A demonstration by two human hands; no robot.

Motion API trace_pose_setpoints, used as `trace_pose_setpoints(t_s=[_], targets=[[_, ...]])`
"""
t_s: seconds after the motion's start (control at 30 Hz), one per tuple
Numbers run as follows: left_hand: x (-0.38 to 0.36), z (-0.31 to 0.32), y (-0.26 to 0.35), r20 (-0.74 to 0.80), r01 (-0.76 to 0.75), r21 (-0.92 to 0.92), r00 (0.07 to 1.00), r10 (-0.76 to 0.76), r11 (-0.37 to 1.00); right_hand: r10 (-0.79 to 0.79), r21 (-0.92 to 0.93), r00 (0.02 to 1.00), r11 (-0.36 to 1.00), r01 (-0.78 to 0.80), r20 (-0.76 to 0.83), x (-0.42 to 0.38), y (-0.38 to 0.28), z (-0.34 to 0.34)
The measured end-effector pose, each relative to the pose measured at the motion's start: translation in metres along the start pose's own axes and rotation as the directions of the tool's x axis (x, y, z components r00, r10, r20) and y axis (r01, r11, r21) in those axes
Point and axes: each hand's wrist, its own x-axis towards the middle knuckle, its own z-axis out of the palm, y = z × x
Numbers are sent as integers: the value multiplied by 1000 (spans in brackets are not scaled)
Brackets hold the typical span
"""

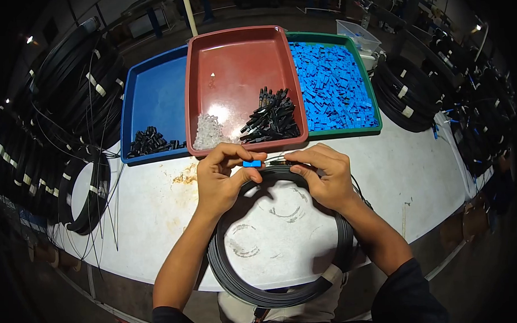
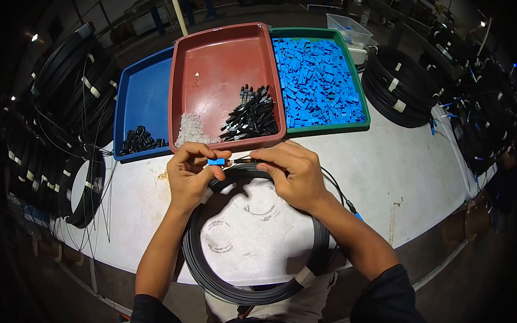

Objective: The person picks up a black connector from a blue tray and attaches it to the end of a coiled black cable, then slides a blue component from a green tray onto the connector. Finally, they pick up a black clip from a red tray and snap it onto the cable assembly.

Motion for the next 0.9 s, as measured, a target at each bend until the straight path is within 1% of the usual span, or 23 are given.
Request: trace_pose_setpoints(t_s=[0.03,0.1,0.2,0.37,0.43,0.47,0.53,0.6,0.63,0.67,0.7,0.73,0.83,0.87,0.9], targets=[[0,1,0,18,-31,36,999,31,999,-1,1,1000,1000,1,2,0,-1,0],[-1,1,0,25,-26,54,999,25,998,-56,-22,998,998,56,8,1,-5,0],[-1,1,-1,37,-24,70,999,22,997,-77,-25,997,997,77,8,1,-5,0],[-1,0,0,63,-37,85,998,32,996,-68,-20,998,997,68,13,0,-4,0],[-1,2,1,110,-29,171,994,10,985,-66,-20,998,998,66,19,0,-5,0],[-1,3,4,111,-29,171,994,10,985,-68,-36,996,997,70,49,0,-5,0],[-2,6,9,191,-36,373,981,-39,927,-69,-53,994,996,74,79,-1,-6,0],[-1,6,10,205,-25,395,977,-62,918,-70,-53,995,996,74,69,0,-8,0],[0,8,14,220,-85,419,975,-10,904,-14,-41,999,999,15,29,-3,-8,2],[1,9,16,237,-145,442,971,41,885,-14,-41,999,999,15,30,-3,-6,2],[2,8,16,240,-173,446,968,70,878,21,-52,999,998,-19,34,-3,-3,1],[2,8,16,240,-174,445,968,70,879,56,-63,998,997,-54,38,-4,-1,1],[2,9,15,176,-229,498,971,161,837,33,-74,998,997,-29,53,-3,-2,0],[1,10,15,176,-229,497,971,161,837,16,-66,998,998,-12,57,-2,-3,0],[-1,11,14,140,-191,493,980,139,849,17,-66,998,998,-13,58,-1,-5,0]])
